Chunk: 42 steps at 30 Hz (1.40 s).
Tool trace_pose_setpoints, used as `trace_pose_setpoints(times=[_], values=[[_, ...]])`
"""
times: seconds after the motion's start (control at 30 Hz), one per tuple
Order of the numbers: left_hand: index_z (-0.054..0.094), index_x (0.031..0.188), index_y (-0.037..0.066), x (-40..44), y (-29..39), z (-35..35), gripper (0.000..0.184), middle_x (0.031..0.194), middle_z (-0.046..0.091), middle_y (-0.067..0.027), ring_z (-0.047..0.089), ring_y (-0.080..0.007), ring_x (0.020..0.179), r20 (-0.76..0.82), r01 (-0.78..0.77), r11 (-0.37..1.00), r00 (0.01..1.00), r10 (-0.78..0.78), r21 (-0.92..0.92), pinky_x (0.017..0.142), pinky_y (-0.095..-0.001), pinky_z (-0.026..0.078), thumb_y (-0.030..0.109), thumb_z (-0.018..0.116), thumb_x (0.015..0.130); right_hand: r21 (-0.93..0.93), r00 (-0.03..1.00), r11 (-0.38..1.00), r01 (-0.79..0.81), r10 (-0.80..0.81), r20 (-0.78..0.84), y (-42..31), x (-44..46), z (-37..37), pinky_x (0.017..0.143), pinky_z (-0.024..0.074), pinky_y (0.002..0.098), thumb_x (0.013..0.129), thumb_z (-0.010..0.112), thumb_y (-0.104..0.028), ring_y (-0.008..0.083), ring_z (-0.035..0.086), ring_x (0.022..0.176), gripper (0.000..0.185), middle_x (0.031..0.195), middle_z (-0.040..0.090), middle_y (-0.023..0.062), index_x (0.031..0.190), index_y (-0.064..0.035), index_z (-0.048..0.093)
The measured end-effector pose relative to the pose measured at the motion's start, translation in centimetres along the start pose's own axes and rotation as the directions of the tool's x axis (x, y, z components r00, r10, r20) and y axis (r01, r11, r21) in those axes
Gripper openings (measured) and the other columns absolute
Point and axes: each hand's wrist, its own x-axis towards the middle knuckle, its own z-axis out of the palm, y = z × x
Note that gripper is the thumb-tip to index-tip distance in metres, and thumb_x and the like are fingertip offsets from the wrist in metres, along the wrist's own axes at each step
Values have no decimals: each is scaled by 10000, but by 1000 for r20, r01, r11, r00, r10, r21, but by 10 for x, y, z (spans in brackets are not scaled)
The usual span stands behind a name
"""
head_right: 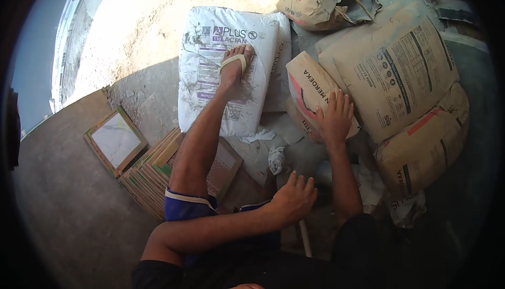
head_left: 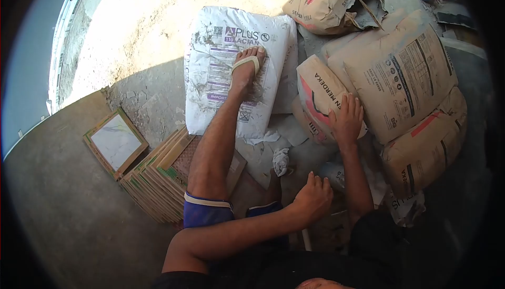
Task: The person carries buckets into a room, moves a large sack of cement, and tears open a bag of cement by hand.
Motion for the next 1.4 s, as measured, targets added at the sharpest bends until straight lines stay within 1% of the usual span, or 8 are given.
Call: trace_pose_setpoints(times=[0.2,0.27,0.5,0.6,0.67,0.77,1.17,1.4], values=[[530,1220,55,25,-24,-3,559,1209,550,-175,558,-336,1079,13,40,946,999,-38,-321,918,-459,432,413,639,805,-73,980,982,-172,178,85,39,-45,19,1004,345,454,707,724,-430,312,422,1199,835,1316,431,150,1344,-19,375],[537,1187,31,40,-53,-9,517,1195,552,-190,560,-346,1069,41,308,791,940,-339,-529,888,-437,447,416,593,846,-36,944,963,-266,268,190,35,-26,1,988,359,442,663,751,-449,307,433,1176,891,1275,448,145,1343,-18,367],[583,1087,18,150,-220,7,430,1063,600,-221,587,-389,978,-316,588,734,663,-678,-340,830,-463,458,385,571,862,100,905,925,-366,329,272,51,-30,13,940,390,405,571,809,-482,263,454,1105,970,1166,461,99,1313,-28,381],[575,1095,15,192,-272,28,409,1070,597,-224,586,-396,981,-290,574,782,726,-624,-243,833,-466,458,347,580,857,171,919,907,-384,358,164,49,-50,25,932,391,383,583,777,-536,237,472,1071,937,1157,487,88,1282,-22,424],[572,1090,9,220,-304,54,382,1050,603,-224,587,-397,969,-559,402,910,734,-386,-100,821,-478,458,314,570,861,232,932,903,-361,356,67,49,-58,33,948,375,364,604,742,-553,226,476,1066,893,1168,499,95,1255,-10,460],[583,1092,1,225,-261,36,390,979,629,-220,600,-401,946,-460,573,783,643,-612,-240,804,-467,464,322,537,874,193,918,898,-396,393,55,36,-67,36,974,359,368,641,723,-522,241,459,1097,847,1178,488,114,1253,1,461],[646,1072,81,242,-273,24,330,976,658,-171,627,-336,934,-475,475,843,698,-536,-253,809,-421,479,286,595,819,60,937,939,-339,332,104,48,-47,38,1040,308,422,714,682,-510,293,433,1145,793,1215,474,166,1262,21,463],[588,1132,50,230,-283,5,379,1084,598,-223,579,-380,992,-353,421,873,800,-485,-245,847,-461,457,244,599,807,394,907,839,-376,420,-30,53,-62,-7,922,409,428,777,684,-330,303,520,1086,483,1154,539,142,1140,-42,550]])
